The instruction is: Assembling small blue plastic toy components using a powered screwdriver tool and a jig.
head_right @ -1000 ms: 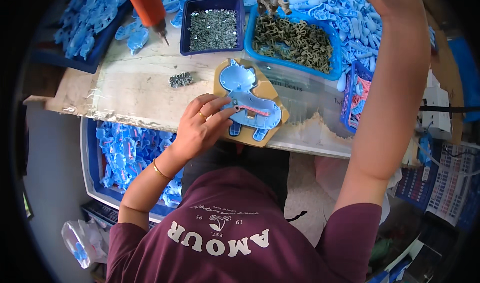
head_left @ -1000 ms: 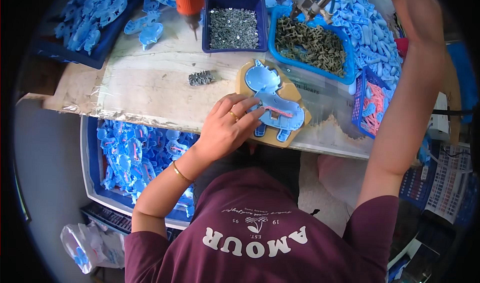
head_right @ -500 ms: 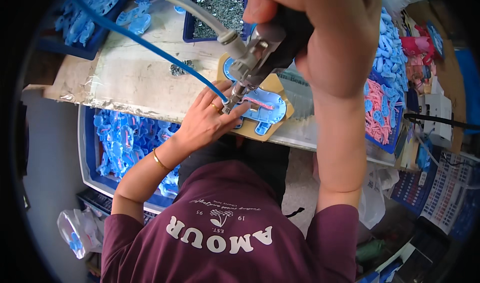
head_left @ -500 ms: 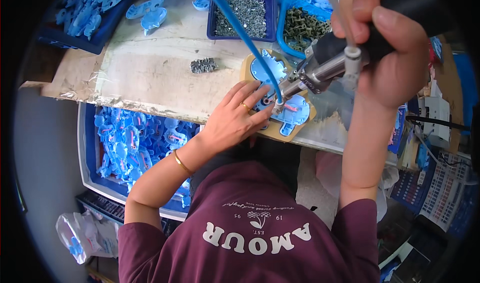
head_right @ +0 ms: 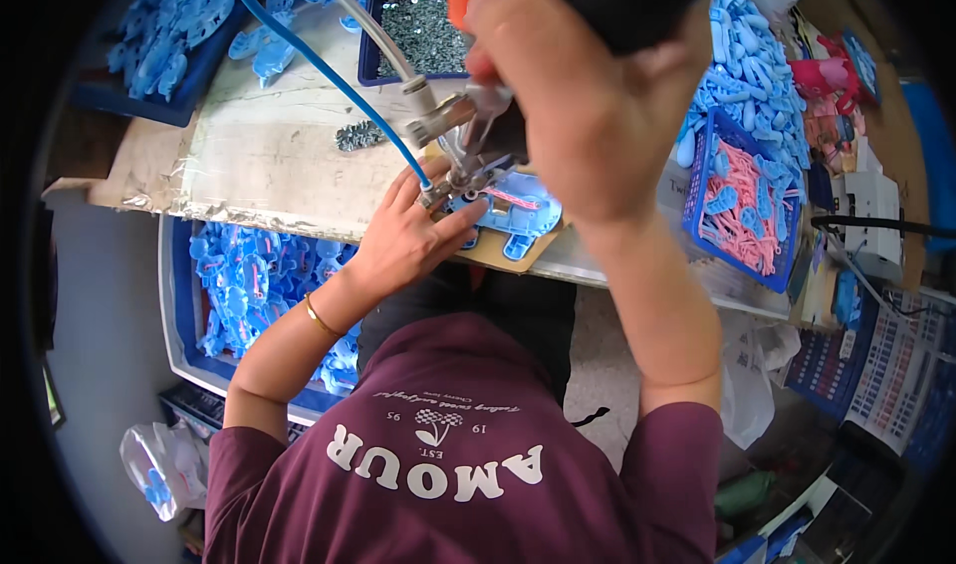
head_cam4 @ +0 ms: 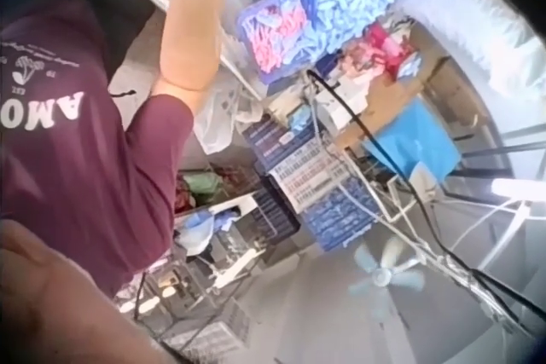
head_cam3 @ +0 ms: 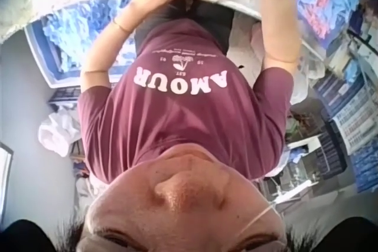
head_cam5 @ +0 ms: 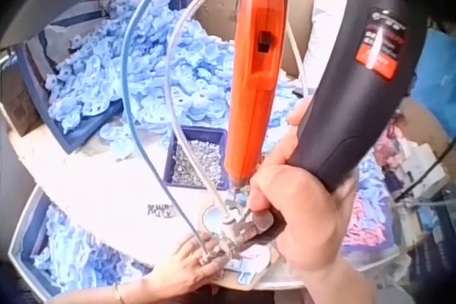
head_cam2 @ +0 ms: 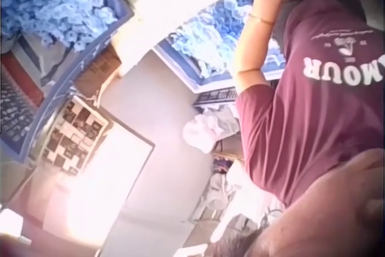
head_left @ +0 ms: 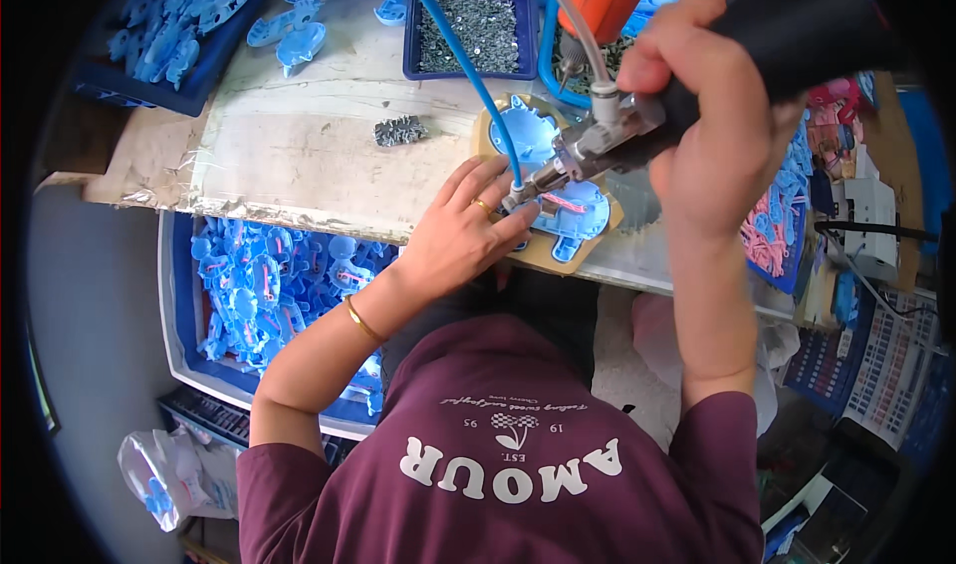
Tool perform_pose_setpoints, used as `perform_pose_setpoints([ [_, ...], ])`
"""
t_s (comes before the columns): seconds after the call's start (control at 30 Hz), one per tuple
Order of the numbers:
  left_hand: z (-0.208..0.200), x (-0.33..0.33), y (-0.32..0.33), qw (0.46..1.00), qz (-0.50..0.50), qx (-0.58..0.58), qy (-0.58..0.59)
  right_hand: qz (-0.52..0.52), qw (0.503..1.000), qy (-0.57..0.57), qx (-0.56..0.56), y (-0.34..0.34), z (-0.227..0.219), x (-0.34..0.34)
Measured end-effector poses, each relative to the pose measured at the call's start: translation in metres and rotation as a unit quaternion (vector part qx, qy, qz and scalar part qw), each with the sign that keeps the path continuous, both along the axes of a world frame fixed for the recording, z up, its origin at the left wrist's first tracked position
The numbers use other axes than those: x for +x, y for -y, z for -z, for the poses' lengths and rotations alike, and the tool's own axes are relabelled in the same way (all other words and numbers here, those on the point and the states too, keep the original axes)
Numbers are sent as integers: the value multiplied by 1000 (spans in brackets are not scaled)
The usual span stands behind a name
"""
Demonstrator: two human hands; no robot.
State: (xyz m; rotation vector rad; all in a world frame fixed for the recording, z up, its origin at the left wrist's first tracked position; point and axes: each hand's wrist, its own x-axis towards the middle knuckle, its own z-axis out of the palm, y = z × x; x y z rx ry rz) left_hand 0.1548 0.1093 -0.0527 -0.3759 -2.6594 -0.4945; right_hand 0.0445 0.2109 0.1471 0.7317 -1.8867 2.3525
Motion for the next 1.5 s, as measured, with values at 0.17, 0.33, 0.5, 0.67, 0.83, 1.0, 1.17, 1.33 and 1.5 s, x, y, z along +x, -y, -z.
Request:
perform_pose_setpoints([
  [0.17,-7,-7,-2,1000,16,7,-10,15,997,-72,20,-14,-43,-36],
  [0.33,-8,-4,2,1000,12,3,4,-49,970,-236,38,-18,-62,-91],
  [0.5,-3,1,1,1000,-2,18,12,34,976,-205,60,-74,4,-130],
  [0.67,-7,-2,-3,1000,-1,8,9,-123,890,-129,419,-113,131,-94],
  [0.83,-7,-2,-3,1000,-2,-1,17,-15,778,-385,496,-103,206,-114],
  [1.0,-7,-1,-4,1000,-10,3,20,-29,713,-411,568,-95,220,-124],
  [1.17,-10,-1,-4,998,-8,56,10,-34,747,-413,521,-100,197,-107],
  [1.33,-9,-3,-4,997,9,78,-4,-16,803,-493,335,-39,146,-78],
  [1.5,-24,-2,-2,995,44,86,-34,28,774,-445,450,11,157,-75],
])
